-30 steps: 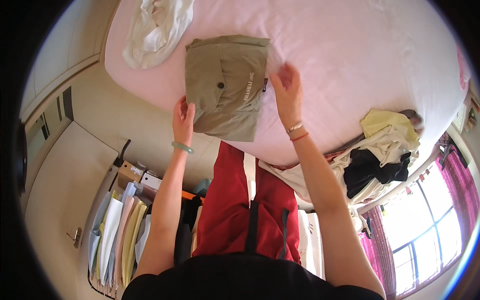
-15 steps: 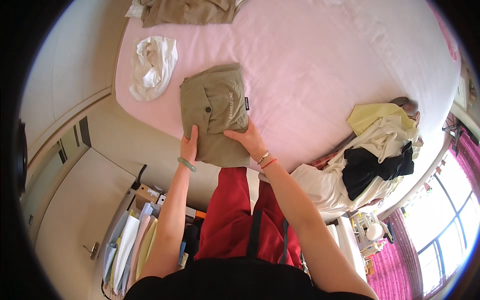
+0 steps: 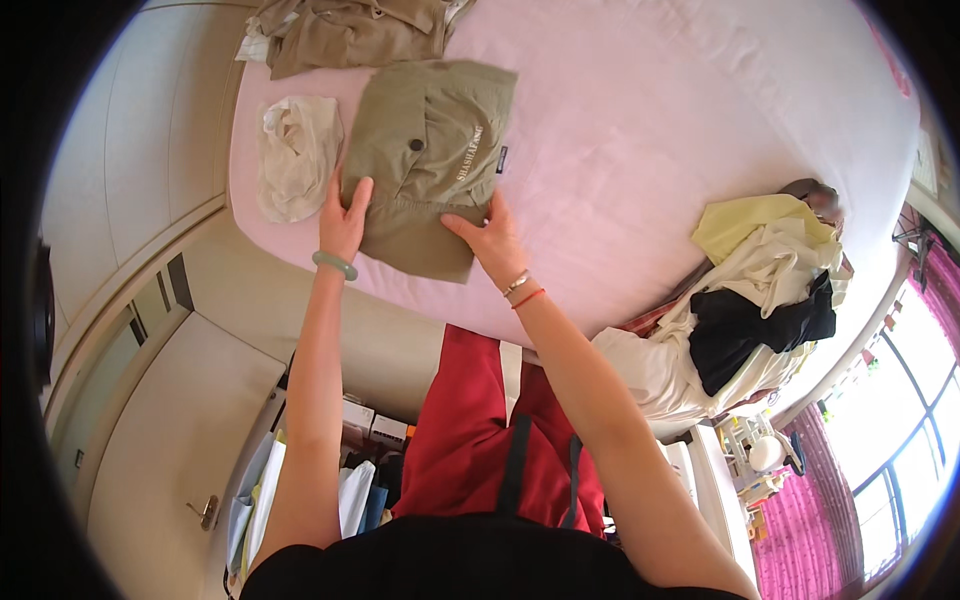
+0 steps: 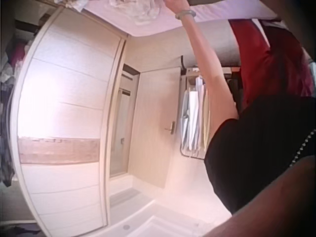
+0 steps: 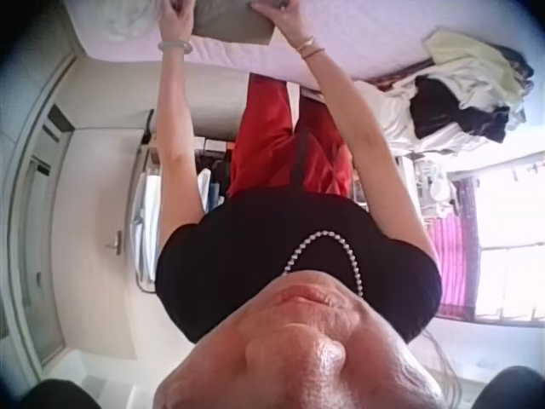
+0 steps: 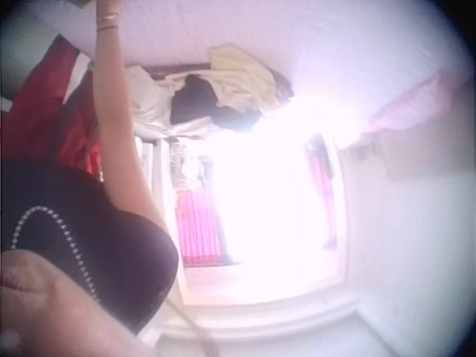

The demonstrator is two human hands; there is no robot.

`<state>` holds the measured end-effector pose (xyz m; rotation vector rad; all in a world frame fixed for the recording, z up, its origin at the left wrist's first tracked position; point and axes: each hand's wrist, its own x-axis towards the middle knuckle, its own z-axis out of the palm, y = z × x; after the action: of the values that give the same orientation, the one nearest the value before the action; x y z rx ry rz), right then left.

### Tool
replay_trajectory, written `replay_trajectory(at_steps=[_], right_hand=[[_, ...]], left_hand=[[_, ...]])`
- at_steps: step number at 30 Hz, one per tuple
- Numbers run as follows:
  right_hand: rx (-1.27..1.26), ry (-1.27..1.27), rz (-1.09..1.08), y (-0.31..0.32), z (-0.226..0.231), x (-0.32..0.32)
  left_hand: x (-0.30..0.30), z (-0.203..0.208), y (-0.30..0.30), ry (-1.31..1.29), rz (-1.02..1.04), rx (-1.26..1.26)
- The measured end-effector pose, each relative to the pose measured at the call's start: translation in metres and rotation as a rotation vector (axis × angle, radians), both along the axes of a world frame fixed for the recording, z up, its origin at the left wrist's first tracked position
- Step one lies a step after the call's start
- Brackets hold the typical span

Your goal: The person removes several garments from hangers and places the empty hangers on the bed. They then fold a pair of khaki shorts and a black t-shirt by hand, smoothing the fabric and stacking the folded items on the bed.

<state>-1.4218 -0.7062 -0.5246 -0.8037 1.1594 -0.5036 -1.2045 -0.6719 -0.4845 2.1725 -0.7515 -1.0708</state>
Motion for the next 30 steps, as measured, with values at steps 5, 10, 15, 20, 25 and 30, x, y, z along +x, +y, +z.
replay_trajectory(at_steps=[5, 10, 15, 20, 25, 30], right_hand=[[-0.261, 0.503, 0.224, 0.020, 0.000, -0.018], [-0.985, 0.774, 0.609, -0.044, 0.036, 0.014], [-1.317, 0.767, 0.757, -0.102, -0.017, 0.058], [-1.343, 0.813, 0.855, -0.105, -0.049, 0.061], [-1.343, 0.821, 0.868, -0.103, -0.068, 0.064], [-1.362, 0.819, 0.858, -0.109, -0.069, 0.065]], left_hand=[[0.006, -0.034, 0.049, -0.511, -0.184, 0.039], [-0.032, -0.030, 0.019, -0.776, -0.382, -0.189], [-0.045, -0.064, -0.024, -0.743, -0.455, -0.089], [-0.042, -0.095, -0.019, -0.728, -0.476, -0.068], [-0.042, -0.120, -0.016, -0.755, -0.478, -0.042], [-0.040, -0.120, -0.021, -0.751, -0.482, -0.051]])
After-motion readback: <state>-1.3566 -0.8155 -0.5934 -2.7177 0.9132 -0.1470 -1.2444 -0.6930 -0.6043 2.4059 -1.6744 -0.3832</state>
